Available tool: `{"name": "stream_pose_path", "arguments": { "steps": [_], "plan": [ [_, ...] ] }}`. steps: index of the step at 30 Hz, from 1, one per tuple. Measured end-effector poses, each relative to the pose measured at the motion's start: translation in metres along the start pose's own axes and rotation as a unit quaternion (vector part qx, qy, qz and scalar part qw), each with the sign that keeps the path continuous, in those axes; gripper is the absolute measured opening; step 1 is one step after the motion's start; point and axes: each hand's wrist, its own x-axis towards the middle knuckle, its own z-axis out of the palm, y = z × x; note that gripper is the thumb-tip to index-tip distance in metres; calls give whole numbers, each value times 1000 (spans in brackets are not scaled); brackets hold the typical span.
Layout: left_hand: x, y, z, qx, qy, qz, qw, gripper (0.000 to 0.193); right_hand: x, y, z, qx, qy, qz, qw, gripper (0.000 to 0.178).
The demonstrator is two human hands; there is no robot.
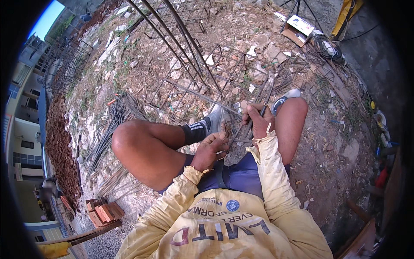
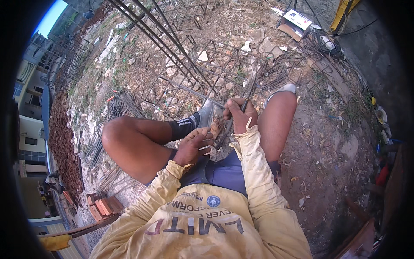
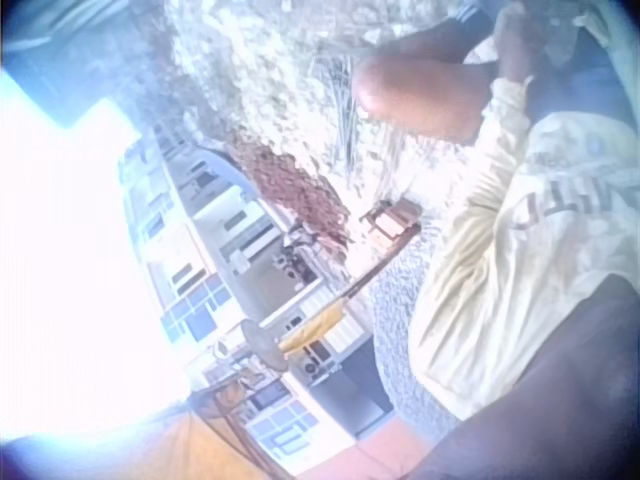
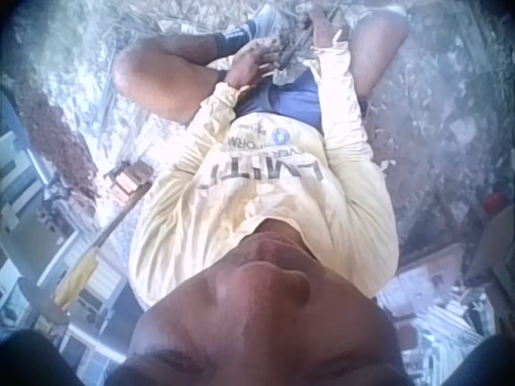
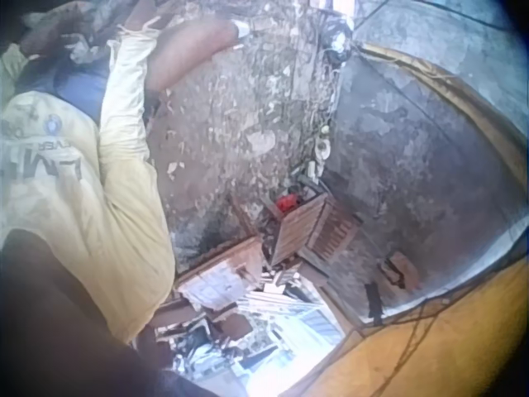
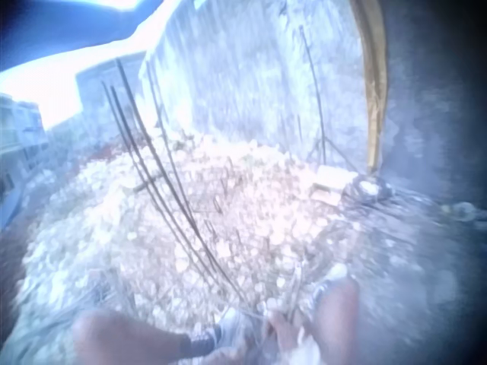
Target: The person sits on the ground and assembles a rectangular metal frame by hand, bending and fitting metal rods into place. The person adjusts the frame's shape and secures the joints, then lifts and repositions the completed frame.
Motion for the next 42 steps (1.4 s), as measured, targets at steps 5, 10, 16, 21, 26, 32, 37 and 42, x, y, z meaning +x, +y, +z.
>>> {"name": "stream_pose_path", "arguments": {
  "steps": [5,10,16,21,26,32,37,42],
  "plan": [
    [-2,7,9,26,28,14,999,31,41,-60,27,-8,-38,-75,996,20],
    [-5,-11,4,82,24,11,996,33,83,-92,47,40,-32,-112,992,20],
    [-3,-30,-7,128,42,0,991,37,106,-75,58,90,-46,-135,986,20],
    [15,-31,-30,166,116,-9,979,34,122,-56,41,96,-12,-105,990,20],
    [54,-20,-84,106,183,12,977,34,151,-27,-30,22,47,-68,996,21],
    [129,-30,-161,439,278,93,849,42,150,-8,-57,37,138,4,990,23],
    [148,-38,-126,444,204,69,870,39,178,108,-114,-79,157,40,984,17],
    [194,-89,-99,631,48,102,767,50,192,266,-261,93,275,95,952,36]
  ]
}}
